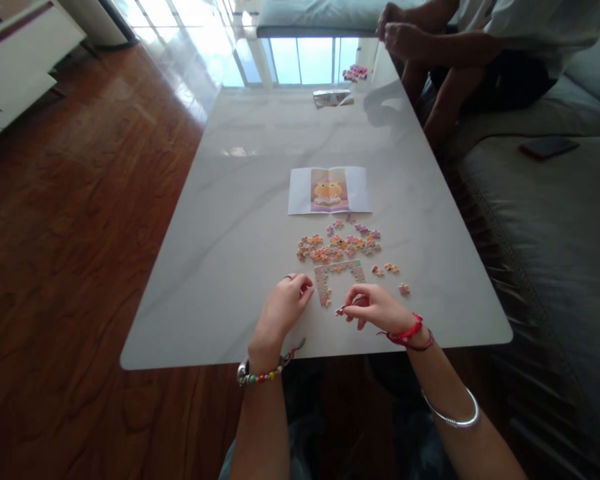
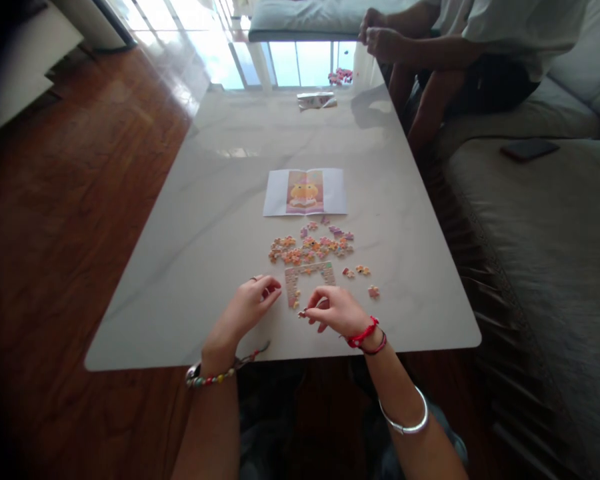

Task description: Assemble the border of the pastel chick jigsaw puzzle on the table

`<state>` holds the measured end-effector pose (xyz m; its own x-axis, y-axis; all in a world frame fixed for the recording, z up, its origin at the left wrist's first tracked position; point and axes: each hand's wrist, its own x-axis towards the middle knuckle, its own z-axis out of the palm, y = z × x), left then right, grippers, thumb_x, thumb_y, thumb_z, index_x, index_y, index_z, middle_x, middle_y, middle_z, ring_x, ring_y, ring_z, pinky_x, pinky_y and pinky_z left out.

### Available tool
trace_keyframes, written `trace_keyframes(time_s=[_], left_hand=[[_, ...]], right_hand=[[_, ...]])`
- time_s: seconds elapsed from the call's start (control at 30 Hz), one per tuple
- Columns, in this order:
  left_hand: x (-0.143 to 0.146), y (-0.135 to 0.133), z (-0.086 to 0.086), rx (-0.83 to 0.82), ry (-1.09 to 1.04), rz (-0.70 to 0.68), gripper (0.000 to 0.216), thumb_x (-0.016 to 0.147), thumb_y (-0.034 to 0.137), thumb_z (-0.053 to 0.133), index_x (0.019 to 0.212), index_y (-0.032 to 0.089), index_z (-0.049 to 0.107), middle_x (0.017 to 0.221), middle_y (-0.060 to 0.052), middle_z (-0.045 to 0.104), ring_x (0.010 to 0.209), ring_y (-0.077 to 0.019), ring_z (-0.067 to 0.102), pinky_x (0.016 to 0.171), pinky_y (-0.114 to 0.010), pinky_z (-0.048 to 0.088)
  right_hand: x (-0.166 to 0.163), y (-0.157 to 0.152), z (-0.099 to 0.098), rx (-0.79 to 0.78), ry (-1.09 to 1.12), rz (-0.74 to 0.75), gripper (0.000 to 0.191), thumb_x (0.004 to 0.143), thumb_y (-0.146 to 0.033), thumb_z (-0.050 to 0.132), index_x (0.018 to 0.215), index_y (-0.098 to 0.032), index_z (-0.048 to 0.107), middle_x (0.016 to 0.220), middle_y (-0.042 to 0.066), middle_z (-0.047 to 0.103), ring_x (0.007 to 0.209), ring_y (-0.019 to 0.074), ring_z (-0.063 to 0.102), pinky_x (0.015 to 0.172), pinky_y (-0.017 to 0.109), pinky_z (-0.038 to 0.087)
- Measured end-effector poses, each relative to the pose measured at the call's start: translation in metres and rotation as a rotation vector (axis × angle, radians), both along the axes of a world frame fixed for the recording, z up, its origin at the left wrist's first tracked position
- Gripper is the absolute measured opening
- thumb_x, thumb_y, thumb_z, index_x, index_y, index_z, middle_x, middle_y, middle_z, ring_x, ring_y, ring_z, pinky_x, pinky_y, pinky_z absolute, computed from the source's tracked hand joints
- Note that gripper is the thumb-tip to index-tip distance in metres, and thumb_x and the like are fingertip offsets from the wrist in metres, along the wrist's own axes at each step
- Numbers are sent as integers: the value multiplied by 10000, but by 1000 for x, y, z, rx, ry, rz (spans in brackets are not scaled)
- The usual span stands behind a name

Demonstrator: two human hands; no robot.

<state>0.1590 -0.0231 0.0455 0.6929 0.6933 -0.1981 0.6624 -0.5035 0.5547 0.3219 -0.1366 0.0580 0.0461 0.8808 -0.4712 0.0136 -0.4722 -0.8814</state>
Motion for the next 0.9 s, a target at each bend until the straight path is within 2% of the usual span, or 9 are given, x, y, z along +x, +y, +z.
trace_keyframes(time_s=[0.13, 0.2, 0.37, 0.6, 0.67, 0.77, 0.9], left_hand=[[-1, -2, 1, -13, -23, 25, 120, 776, 221, 451, 805, 191, 564, 775, -24, 566, 705, -125, 528, 668, -248, 418], [-1, -3, 1, -18, -26, 19, 116, 771, 219, 461, 812, 189, 566, 777, -22, 567, 710, -124, 530, 674, -247, 420], [-1, -4, 0, -37, -37, -22, 108, 748, 184, 478, 819, 187, 559, 758, -13, 562, 701, -119, 529, 659, -239, 421], [-1, -7, 0, -72, -19, -28, 108, 699, 179, 541, 803, 198, 562, 759, -3, 561, 703, -118, 530, 647, -232, 423], [-1, -7, 0, -75, -17, -25, 109, 694, 195, 555, 803, 199, 561, 762, -4, 564, 703, -120, 531, 642, -233, 423], [-1, -6, -1, -64, -22, -27, 92, 711, 205, 539, 800, 197, 561, 762, -6, 567, 702, -121, 532, 639, -233, 420], [-2, -5, -1, -49, -49, -44, 95, 759, 237, 485, 797, 192, 559, 764, -13, 568, 705, -124, 532, 644, -237, 418]], right_hand=[[-24, 8, -6, 27, -140, -74, 135, 666, -268, 581, 744, -160, 564, 658, 22, 627, 514, 106, 585, 370, 174, 412], [-29, 9, -9, 44, -229, -86, 117, 692, -243, 554, 777, -173, 594, 688, 24, 648, 527, 109, 593, 423, 194, 433], [-35, 10, -13, 121, -494, -20, 96, 703, -182, 533, 698, -198, 628, 678, 11, 660, 617, 130, 599, 623, 256, 455], [-40, 11, -17, 152, -627, -6, 112, 704, -171, 527, 666, -207, 626, 716, 22, 667, 664, 151, 595, 650, 277, 442], [-39, 11, -16, 149, -603, -6, 99, 700, -182, 531, 662, -202, 621, 702, 23, 662, 660, 151, 595, 646, 279, 444], [-34, 10, -13, 88, -351, 4, 80, 689, -222, 544, 708, -180, 609, 667, 18, 643, 586, 128, 590, 534, 239, 448], [-25, 8, -10, 39, -27, -13, 287, 694, -259, 526, 958, -161, 577, 730, 26, 630, 522, 97, 576, 389, 183, 398]])
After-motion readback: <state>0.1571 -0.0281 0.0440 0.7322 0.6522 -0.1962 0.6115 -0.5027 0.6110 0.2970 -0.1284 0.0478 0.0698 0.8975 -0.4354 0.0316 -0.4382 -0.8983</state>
